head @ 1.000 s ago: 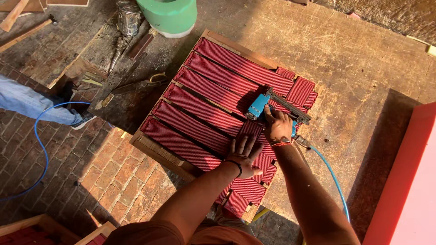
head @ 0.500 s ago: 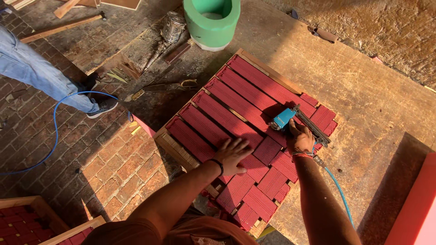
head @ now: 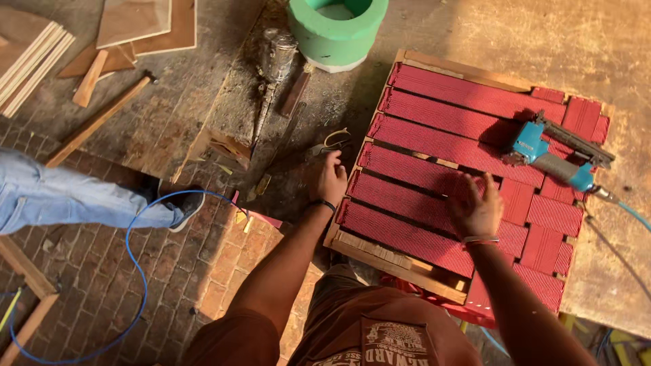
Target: The person weaves red webbing straps across a wooden frame, threading each strap over and under the perpendicular straps, then uses a pneumatic nail gun to staple the strap ends to the frame. They pull straps taut, reposition the frame, and trim excess webbing with scissors.
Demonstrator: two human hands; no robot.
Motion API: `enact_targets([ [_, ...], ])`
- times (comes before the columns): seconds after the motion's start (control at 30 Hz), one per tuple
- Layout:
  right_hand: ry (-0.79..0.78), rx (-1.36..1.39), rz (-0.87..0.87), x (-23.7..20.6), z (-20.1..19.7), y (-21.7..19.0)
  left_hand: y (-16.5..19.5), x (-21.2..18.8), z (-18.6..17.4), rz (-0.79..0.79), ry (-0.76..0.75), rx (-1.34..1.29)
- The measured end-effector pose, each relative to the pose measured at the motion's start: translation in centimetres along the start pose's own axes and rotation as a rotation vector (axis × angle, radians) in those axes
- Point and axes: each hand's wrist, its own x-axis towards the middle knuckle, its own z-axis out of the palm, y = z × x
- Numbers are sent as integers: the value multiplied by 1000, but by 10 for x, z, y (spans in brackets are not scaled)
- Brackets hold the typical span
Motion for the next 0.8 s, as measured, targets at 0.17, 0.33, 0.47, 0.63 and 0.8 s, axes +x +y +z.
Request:
enact_targets([
  [0.17,-131,-99,172,-54,21,-64,-28,68,-46,282,-119,664],
  [0.33,-351,-65,186,-47,-2,-56,-28,96,-58,154,-464,791],
  [0.47,-447,-123,175,-36,-4,-61,-8,94,-62,148,-507,801],
  [0.63,-387,16,180,-35,-24,-64,44,73,-73,138,-431,642],
  [0.8,10,569,514,-56,-65,-86,116,23,-73,338,-627,543],
])
